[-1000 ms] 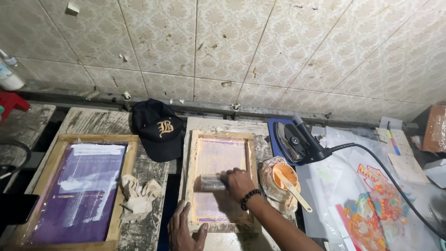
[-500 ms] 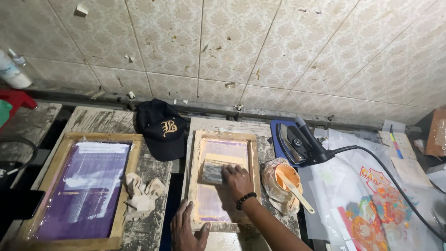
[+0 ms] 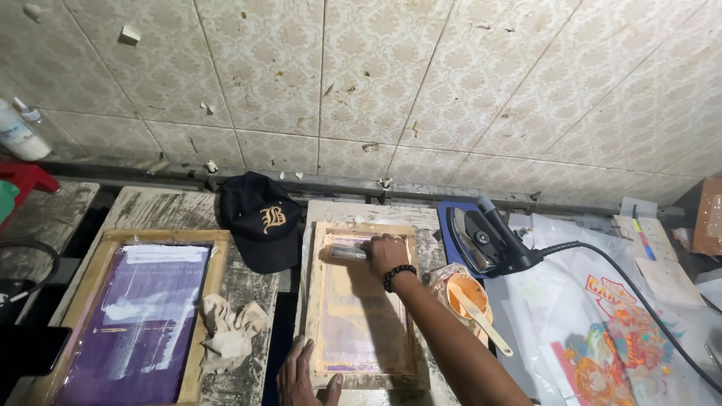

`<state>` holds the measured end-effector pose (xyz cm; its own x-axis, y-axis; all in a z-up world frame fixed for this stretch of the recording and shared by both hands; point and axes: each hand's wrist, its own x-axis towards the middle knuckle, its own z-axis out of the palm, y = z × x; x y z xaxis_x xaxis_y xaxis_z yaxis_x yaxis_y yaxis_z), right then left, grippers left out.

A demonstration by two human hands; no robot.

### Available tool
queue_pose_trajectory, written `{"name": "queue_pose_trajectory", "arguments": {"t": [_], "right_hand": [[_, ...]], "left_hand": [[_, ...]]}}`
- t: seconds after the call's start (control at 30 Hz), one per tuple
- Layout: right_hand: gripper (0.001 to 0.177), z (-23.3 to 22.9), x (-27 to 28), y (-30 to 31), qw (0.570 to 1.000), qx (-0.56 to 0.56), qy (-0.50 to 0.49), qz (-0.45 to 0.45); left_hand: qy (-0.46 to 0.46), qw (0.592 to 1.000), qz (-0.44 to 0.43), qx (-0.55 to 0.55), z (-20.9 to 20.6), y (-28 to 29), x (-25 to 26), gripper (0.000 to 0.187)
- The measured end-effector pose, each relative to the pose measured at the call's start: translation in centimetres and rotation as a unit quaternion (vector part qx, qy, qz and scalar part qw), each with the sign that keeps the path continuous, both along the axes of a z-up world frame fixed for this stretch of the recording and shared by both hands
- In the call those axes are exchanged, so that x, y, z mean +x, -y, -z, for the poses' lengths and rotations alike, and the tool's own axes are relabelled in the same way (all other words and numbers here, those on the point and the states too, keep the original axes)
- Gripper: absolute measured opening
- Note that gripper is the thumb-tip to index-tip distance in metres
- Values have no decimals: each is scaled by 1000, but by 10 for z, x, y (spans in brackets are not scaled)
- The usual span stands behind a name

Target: The person uses a squeegee to spread orange ink across a screen printing frame. They repeatedly pull the squeegee from the top to the bottom of the frame to ensure even coverage of the ink on the mesh.

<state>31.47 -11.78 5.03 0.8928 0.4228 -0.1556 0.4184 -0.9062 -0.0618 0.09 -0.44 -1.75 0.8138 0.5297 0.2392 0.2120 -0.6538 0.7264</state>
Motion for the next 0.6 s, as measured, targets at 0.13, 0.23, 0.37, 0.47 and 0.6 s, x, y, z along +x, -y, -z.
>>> {"name": "queue_pose_trajectory", "arguments": {"t": [0.13, 0.23, 0.37, 0.47, 0.6], "right_hand": [[30, -23, -35, -2, 998, -12, 3, -64], [19, -32, -45, 1, 997, 12, -23, -72], [29, -17, -75, 15, 995, 18, -33, -97], [20, -28, -114, 25, 989, 31, -19, -144], [11, -50, -128, 40, 985, 69, -74, -142]], "left_hand": [[-39, 999, 16, -24, -16, 0, -9, 78], [-20, 999, 31, -26, -18, -2, -2, 81], [-17, 999, 20, -26, -25, 1, -5, 80], [-12, 999, 40, -5, -9, -4, -4, 81], [19, 999, 34, 4, -16, -1, -6, 79]]}}
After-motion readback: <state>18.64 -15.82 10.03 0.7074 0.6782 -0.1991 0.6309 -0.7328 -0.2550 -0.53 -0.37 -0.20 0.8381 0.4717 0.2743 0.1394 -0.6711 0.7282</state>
